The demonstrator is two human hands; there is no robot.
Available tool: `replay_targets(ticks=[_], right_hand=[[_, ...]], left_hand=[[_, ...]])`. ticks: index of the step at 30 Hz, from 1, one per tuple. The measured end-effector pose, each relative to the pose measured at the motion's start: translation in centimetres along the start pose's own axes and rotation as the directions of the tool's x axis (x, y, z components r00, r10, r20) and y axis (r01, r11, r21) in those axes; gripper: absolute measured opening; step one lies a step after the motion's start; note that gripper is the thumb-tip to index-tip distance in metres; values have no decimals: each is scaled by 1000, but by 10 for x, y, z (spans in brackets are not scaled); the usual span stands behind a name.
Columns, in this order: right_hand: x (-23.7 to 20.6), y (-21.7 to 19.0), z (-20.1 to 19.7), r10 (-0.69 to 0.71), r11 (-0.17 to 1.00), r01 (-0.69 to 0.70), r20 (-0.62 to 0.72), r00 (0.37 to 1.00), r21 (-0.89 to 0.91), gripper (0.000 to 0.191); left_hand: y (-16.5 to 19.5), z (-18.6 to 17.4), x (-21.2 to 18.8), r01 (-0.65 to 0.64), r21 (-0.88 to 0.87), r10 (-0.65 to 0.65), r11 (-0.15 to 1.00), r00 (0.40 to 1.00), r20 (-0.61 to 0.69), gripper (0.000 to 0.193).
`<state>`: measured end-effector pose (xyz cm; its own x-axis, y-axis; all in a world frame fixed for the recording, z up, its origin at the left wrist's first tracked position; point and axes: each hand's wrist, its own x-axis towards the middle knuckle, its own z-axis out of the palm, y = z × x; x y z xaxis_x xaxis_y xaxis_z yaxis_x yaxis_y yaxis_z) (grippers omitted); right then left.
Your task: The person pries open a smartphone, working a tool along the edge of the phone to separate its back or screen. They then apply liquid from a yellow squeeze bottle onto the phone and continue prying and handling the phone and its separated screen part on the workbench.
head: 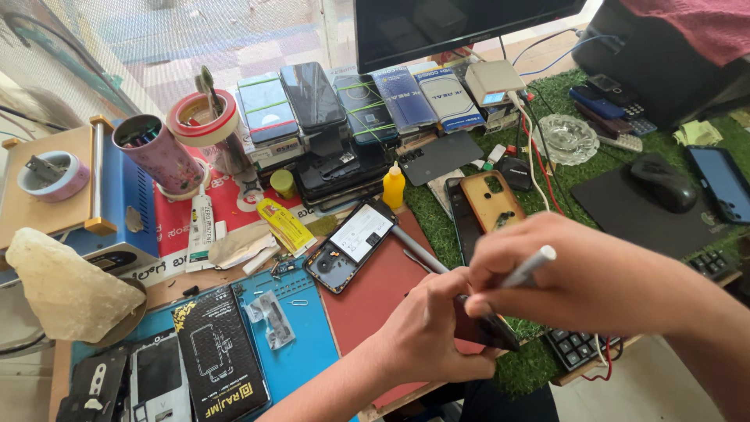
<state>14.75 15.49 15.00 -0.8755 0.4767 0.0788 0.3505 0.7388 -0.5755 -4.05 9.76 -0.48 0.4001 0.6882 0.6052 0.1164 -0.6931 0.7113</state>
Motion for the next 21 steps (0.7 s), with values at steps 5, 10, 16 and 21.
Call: replay_targets(ticks=[5,10,16,21], right_hand=[[-18,-3,9,224,968,-234,108,969,90,24],[-14,-2,7,136,982,-150,120,983,117,25],[0,-9,1,225,942,-276,252,941,192,27],[6,-9,0,211,930,-287,303,929,231,26]], left_hand=[[0,5,-5,57,-40,-55,998,998,44,71],[-5,9,-8,-49,5,49,999,999,-13,79],[-6,10,-11,-92,43,93,995,996,-19,84],[-8,9,-11,-95,42,94,995,995,25,83]])
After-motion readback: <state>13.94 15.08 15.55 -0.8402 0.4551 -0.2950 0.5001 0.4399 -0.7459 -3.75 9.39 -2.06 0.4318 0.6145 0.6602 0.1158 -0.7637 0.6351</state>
